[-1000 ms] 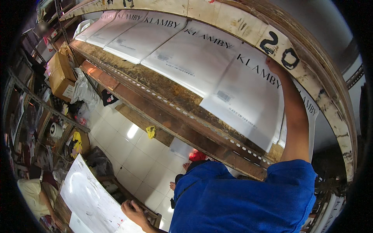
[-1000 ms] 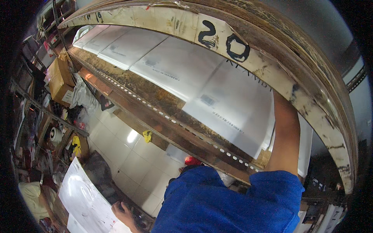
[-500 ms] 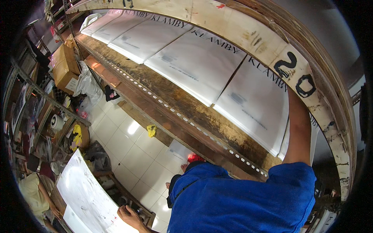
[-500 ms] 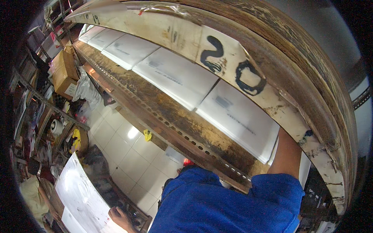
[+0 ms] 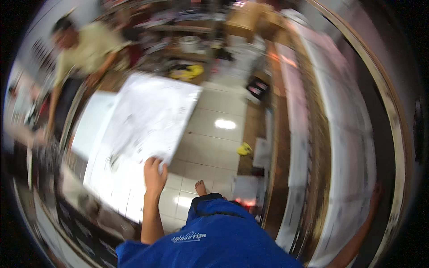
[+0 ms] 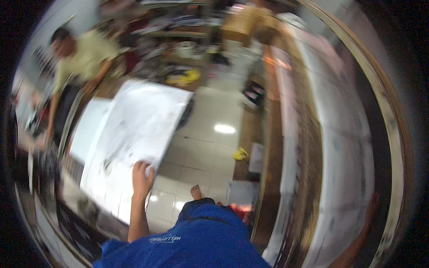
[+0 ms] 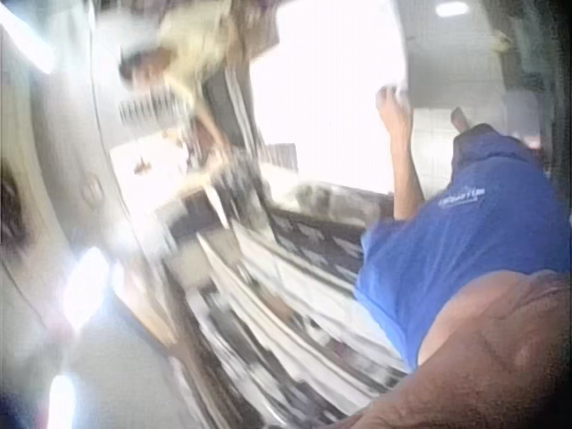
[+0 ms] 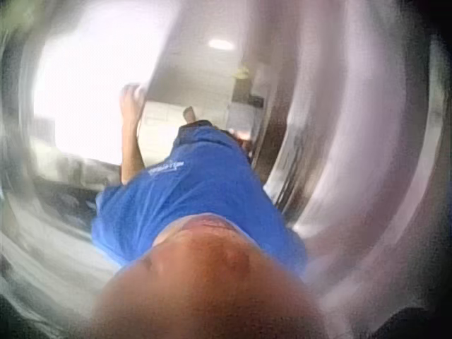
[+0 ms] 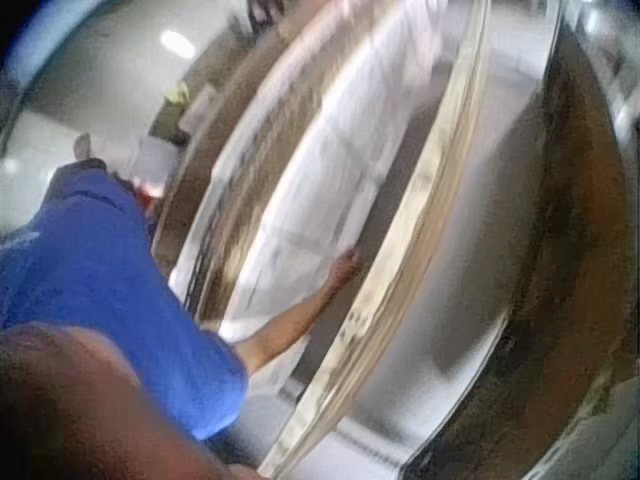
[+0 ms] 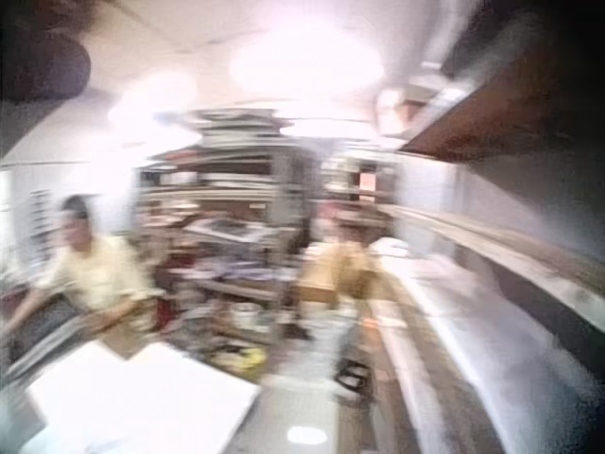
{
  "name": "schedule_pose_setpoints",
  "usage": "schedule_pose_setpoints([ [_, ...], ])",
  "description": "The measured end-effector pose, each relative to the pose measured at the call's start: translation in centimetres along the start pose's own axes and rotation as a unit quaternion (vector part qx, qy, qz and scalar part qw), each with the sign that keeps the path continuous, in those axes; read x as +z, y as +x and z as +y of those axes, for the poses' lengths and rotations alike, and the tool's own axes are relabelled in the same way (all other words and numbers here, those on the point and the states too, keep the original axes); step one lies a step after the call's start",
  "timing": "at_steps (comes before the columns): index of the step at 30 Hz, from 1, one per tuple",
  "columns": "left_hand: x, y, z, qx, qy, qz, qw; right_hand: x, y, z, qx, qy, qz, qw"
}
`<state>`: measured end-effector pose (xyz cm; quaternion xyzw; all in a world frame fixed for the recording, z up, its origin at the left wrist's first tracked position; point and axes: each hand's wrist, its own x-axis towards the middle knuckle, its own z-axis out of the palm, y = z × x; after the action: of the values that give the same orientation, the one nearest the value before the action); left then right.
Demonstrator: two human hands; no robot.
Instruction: The person repeatedly picks up large white sheets from a table and places them onto a nearby metal shelf. The person handles the sheets one at a time, moving them from the work surface to the storage rack.
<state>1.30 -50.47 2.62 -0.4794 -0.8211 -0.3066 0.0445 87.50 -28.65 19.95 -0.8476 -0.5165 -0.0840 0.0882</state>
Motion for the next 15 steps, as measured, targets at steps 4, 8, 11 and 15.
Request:
schedule_pose_setpoints([
  [4, 0.4, 2.8, -2.4, -0.022, -0.022, 0.033, 0.999, -0.8, 0.4, -12.0, -0.311, 0.179, 0.089, 0.929],
  [8, -0.6, 2.8, -7.0, -0.098, 0.035, 0.072, 0.992, -6.7, -6.7, -36.2, -0.460, 0.174, -0.050, 0.869],
  [11, 0.1, 2.9, -9.2, -0.128, 0.085, 0.105, 0.983, -6.0, -10.1, -48.0, -0.516, 0.223, -0.096, 0.821],
  [15, 0.9, 2.5, -10.7, -0.123, 0.075, 0.129, 0.981, 1.4, -14.2, -58.7, -0.538, 0.341, -0.219, 0.739],
])
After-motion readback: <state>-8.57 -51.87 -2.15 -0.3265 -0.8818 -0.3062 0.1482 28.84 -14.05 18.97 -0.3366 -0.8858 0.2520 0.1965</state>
